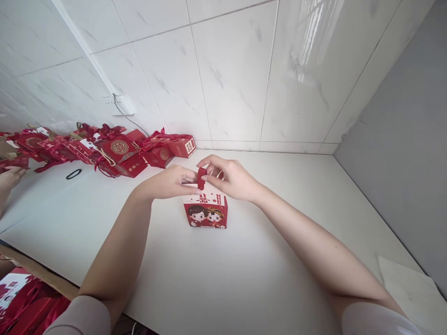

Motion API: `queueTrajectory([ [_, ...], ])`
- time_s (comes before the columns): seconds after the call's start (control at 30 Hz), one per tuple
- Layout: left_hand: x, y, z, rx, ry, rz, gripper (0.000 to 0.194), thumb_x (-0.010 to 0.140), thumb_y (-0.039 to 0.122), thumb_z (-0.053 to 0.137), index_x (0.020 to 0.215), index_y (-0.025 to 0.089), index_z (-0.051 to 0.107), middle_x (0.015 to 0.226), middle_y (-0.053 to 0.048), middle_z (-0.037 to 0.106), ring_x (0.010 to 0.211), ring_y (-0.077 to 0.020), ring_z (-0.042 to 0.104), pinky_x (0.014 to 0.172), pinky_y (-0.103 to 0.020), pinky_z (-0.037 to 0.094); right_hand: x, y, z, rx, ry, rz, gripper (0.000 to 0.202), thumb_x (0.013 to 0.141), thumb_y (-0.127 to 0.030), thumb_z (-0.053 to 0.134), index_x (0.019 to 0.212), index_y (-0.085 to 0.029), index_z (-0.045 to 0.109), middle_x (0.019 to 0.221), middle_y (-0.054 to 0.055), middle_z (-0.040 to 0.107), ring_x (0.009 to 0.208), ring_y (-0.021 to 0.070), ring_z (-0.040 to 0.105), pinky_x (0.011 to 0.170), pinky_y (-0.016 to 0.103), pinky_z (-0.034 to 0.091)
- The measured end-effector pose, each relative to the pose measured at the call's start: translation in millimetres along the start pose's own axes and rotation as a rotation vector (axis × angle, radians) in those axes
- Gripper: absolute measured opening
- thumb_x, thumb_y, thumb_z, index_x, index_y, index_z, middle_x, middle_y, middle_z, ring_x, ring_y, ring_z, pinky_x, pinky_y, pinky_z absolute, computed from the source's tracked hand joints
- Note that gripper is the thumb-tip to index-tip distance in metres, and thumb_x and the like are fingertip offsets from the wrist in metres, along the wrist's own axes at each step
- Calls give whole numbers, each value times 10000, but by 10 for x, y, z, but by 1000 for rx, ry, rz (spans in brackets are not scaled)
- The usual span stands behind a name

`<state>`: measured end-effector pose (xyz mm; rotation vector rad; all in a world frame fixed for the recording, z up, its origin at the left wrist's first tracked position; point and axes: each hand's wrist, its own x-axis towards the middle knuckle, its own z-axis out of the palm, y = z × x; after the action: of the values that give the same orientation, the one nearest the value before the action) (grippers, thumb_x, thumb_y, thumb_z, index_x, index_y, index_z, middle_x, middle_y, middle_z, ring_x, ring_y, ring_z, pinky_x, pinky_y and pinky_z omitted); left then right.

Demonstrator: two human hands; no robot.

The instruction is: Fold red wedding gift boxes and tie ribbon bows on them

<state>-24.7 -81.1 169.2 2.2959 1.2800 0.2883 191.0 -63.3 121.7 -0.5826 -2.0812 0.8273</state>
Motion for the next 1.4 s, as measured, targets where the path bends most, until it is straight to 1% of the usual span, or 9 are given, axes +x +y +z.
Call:
queueTrajectory([
  [0.17,-14,-6,-31,30,-53,-58,340,809,413,581,600,162,489,583,29,315,521,-86,266,486,-271,171,-4,-7,-19,27,-102,112,283,872,-388,638,1085,-235,532,1001,37,679,770,166,636,623,284,493],
  [0.3,-11,14,-23,55,-20,-61,355,801,363,576,556,167,408,551,30,274,507,-85,230,487,-283,152,4,30,28,-91,-154,106,203,877,-404,622,863,-202,606,871,26,682,741,159,607,629,275,450],
  [0.53,-3,38,-13,57,-21,16,326,799,292,556,542,165,403,537,35,234,497,-83,221,509,-292,142,3,40,78,-165,-135,93,108,892,-285,558,849,-210,621,764,0,648,653,147,542,575,265,387],
  [0.8,-31,27,-32,87,-81,38,256,826,270,495,602,168,423,578,27,290,526,-93,257,511,-282,174,-24,-4,-27,-236,-193,52,146,900,-209,512,894,-218,657,732,6,645,632,159,552,562,284,389],
  [0.9,-56,26,-63,104,-109,8,213,788,245,511,638,177,376,619,22,315,543,-98,273,505,-277,184,-24,-2,-90,-149,-221,22,187,904,-207,525,1058,-233,628,910,15,687,766,165,617,648,288,472],
  [0.97,-69,23,-80,101,-127,-35,260,769,267,537,645,183,325,631,22,285,547,-100,260,498,-278,172,-26,-11,-121,-93,-208,-31,363,892,-203,550,1251,-257,539,1087,36,671,862,171,637,694,299,516],
  [1.03,-75,18,-89,98,-136,-84,327,764,309,555,644,187,277,629,23,246,541,-102,233,492,-286,149,-31,-33,-145,-86,-205,-94,437,893,-193,546,1320,-271,491,1176,55,637,914,177,639,721,313,538],
  [1.17,-73,5,-93,84,-157,-126,392,766,330,558,637,189,216,620,22,186,524,-100,171,489,-309,102,-57,-98,-225,-228,-210,-141,218,904,-183,549,1110,-238,591,1079,50,663,906,181,638,773,323,520],
  [1.4,-70,-9,-110,28,-191,-131,395,769,321,560,604,185,228,598,19,186,520,-99,153,503,-324,80,-140,-170,-519,-483,-287,-36,48,900,-254,590,946,-243,593,920,3,702,706,157,620,575,269,421],
])
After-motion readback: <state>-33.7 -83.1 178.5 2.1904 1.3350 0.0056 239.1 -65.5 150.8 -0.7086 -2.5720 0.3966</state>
